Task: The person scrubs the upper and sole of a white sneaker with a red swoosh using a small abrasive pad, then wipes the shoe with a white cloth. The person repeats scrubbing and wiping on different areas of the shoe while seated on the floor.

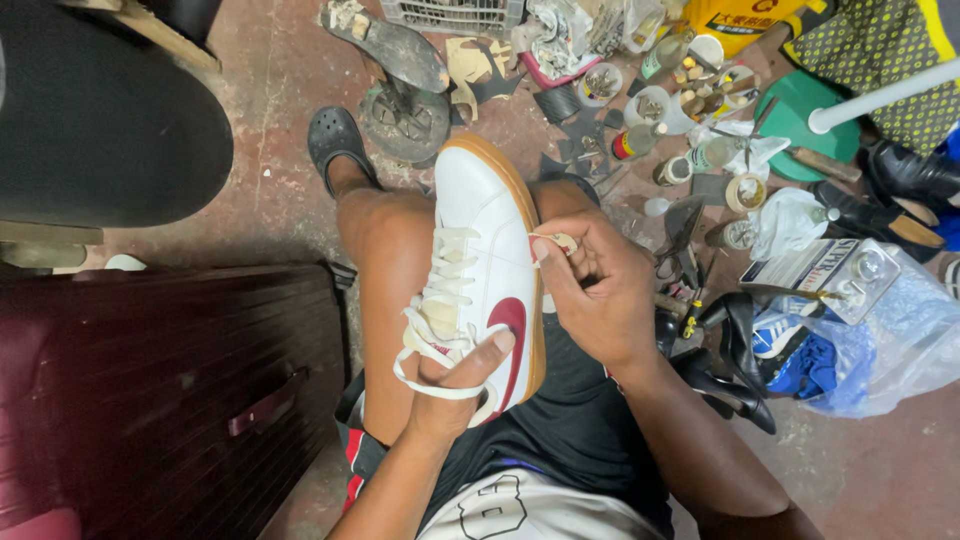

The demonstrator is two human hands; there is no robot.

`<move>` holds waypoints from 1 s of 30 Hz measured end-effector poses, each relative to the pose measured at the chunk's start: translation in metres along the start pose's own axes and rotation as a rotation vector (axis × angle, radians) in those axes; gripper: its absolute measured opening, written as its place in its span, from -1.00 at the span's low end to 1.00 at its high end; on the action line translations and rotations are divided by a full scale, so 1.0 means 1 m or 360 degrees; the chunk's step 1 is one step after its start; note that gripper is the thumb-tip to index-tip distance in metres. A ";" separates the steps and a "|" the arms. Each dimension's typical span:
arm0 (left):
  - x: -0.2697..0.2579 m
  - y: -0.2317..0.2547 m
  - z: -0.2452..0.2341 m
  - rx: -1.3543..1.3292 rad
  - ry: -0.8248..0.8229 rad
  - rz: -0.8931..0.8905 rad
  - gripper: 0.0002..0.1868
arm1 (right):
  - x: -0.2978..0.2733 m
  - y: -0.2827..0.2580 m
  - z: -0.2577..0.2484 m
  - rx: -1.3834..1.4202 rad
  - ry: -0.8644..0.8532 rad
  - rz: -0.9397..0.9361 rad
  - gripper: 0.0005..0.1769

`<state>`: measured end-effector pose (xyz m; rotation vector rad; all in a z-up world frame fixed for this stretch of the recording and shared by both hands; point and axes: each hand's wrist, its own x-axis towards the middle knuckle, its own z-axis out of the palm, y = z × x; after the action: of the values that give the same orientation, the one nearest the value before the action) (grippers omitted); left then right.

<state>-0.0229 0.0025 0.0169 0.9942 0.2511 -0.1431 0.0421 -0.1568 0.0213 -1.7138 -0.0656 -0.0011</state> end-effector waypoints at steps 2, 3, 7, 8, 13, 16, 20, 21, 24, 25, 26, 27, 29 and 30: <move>0.001 0.002 -0.001 0.0048 -0.0015 0.0031 -0.44 | 0.008 -0.004 0.001 -0.0115 0.0023 0.0033 -0.92; 0.001 0.002 -0.001 0.0072 -0.0022 0.0043 -0.45 | 0.011 -0.006 0.002 -0.0172 0.0036 0.0054 -0.92; 0.003 0.003 -0.002 0.0125 -0.0024 0.0062 -0.46 | 0.027 -0.013 0.004 -0.0214 -0.0001 0.0059 -0.92; 0.004 0.003 -0.002 0.0115 -0.0015 0.0051 -0.45 | 0.032 -0.015 0.005 -0.0243 0.0000 0.0094 -0.92; 0.005 0.003 -0.004 0.0122 -0.0048 0.0034 -0.48 | 0.053 -0.019 0.007 -0.0211 -0.0085 0.0199 -0.90; 0.006 0.003 -0.006 0.0124 -0.0095 0.0094 -0.47 | 0.058 -0.020 0.001 0.0207 -0.0198 0.0061 -0.89; 0.005 0.002 -0.006 0.0124 -0.0075 0.0040 -0.47 | 0.052 -0.019 -0.008 0.0064 -0.0256 0.0060 -0.90; 0.004 0.002 -0.006 0.0149 -0.0068 0.0016 -0.48 | 0.051 -0.018 -0.009 -0.0073 -0.0272 0.0060 -0.89; 0.003 0.000 -0.006 0.0061 -0.0045 -0.0055 -0.48 | 0.045 -0.014 -0.007 0.0118 -0.0247 0.0167 -0.87; 0.002 0.000 -0.006 0.0082 -0.0053 -0.0055 -0.49 | 0.042 -0.014 -0.007 0.0115 -0.0248 0.0133 -0.87; 0.002 0.000 -0.006 0.0101 -0.0054 -0.0045 -0.49 | 0.041 -0.015 -0.007 0.0112 -0.0261 0.0092 -0.87; 0.003 -0.001 -0.006 0.0119 -0.0054 -0.0034 -0.50 | 0.042 -0.016 -0.007 0.0109 -0.0274 0.0050 -0.87; 0.003 -0.001 -0.006 0.0104 -0.0053 -0.0020 -0.49 | 0.043 -0.018 -0.007 0.0003 -0.0257 0.0040 -0.88; 0.003 -0.001 -0.006 0.0101 -0.0059 -0.0017 -0.49 | 0.044 -0.019 -0.007 -0.0049 -0.0239 0.0036 -0.88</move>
<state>-0.0208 0.0066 0.0122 1.0526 0.2190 -0.1803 0.0853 -0.1593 0.0428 -1.7432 -0.1581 0.1442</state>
